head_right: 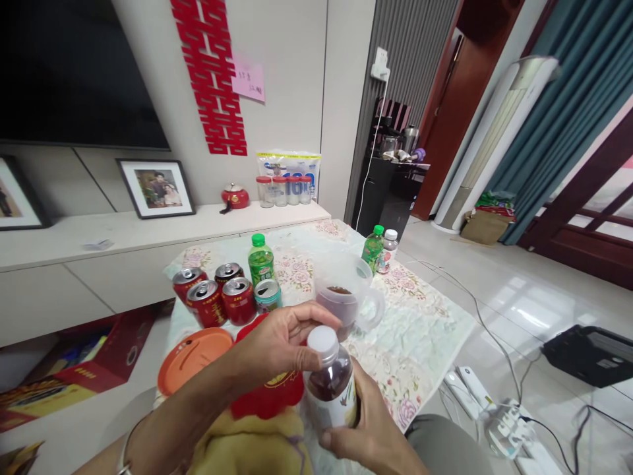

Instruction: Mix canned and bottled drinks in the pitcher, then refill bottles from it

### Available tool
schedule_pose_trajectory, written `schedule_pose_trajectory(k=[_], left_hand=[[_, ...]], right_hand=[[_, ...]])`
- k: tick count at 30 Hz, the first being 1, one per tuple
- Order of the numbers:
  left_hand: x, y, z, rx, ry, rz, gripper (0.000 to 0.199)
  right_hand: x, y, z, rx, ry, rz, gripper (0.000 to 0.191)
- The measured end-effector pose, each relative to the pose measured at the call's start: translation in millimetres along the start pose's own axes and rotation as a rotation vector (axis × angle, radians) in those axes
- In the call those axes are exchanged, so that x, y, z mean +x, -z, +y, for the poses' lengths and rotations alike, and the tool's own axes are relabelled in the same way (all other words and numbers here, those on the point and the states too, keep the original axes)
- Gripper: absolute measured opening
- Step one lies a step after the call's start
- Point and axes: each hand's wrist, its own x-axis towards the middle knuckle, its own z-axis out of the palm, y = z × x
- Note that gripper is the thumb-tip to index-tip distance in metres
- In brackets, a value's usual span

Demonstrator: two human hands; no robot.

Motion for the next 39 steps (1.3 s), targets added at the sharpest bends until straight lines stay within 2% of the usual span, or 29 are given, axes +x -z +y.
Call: schedule_pose_trajectory(k=[2,5,6,8,12,15,19,26,29,31,33,35,37,39], left_hand=[[-1.2,-4.9,-0.6,0.136,-0.054,0.111,0.058],[-6.2,-10.6,3.4,0.473,-0.096,0.289,0.047],[-8.7,-10.6,5.2,0.557,-0.089,0.304,0.046],[-13.6,-7.3,8.3,0.603,-0.078,0.235,0.049],[-17.9,4.2,9.4,0.335,-0.045,0.006,0.054],[-13.5,7.6,5.3,0.184,-0.018,-0.021,0.056],[-5.6,1.5,-2.9,0.224,-0.107,0.142,0.056],[-2.7,-22.9,-8.0,0.416,-0.286,0.484,0.03],[-1.8,-22.7,-6.8,0.494,-0.383,0.619,0.028],[-2.9,-17.3,-4.8,0.468,-0.431,0.686,0.032],[-6.3,-11.3,-4.2,0.326,-0.418,0.677,0.04],[-11.1,-8.2,-8.9,0.148,-0.328,0.617,0.048],[-14.9,-9.9,-22.0,0.04,-0.225,0.587,0.053],[-15.5,-15.7,-43.9,0.003,-0.164,0.575,0.052]], right_hand=[[2.9,-2.5,0.8,-0.055,0.015,0.049,0.076],[4.6,-5.5,1.2,-0.119,0.029,0.075,0.075],[4.7,-6.1,0.5,-0.128,0.031,0.076,0.074],[4.5,-6.5,-2.1,-0.133,0.034,0.071,0.074],[3.4,-5.3,-7.9,-0.116,0.019,0.041,0.074],[3.1,-5.1,-9.2,-0.124,0.013,0.042,0.075],[4.8,-5.8,-6.9,-0.109,0.012,0.063,0.076],[7.8,-4.9,4.3,-0.155,0.068,0.173,0.079],[5.4,-6.4,11.5,-0.164,0.04,0.201,0.079],[1.4,-5.5,13.9,-0.147,0.033,0.195,0.079],[-5.0,-0.6,11.9,-0.155,0.04,0.191,0.078],[-13.7,9.2,4.3,-0.224,0.054,0.222,0.077],[-23.1,22.7,-8.9,-0.333,0.051,0.288,0.073],[-30.7,38.1,-26.3,-0.455,0.023,0.372,0.068]])
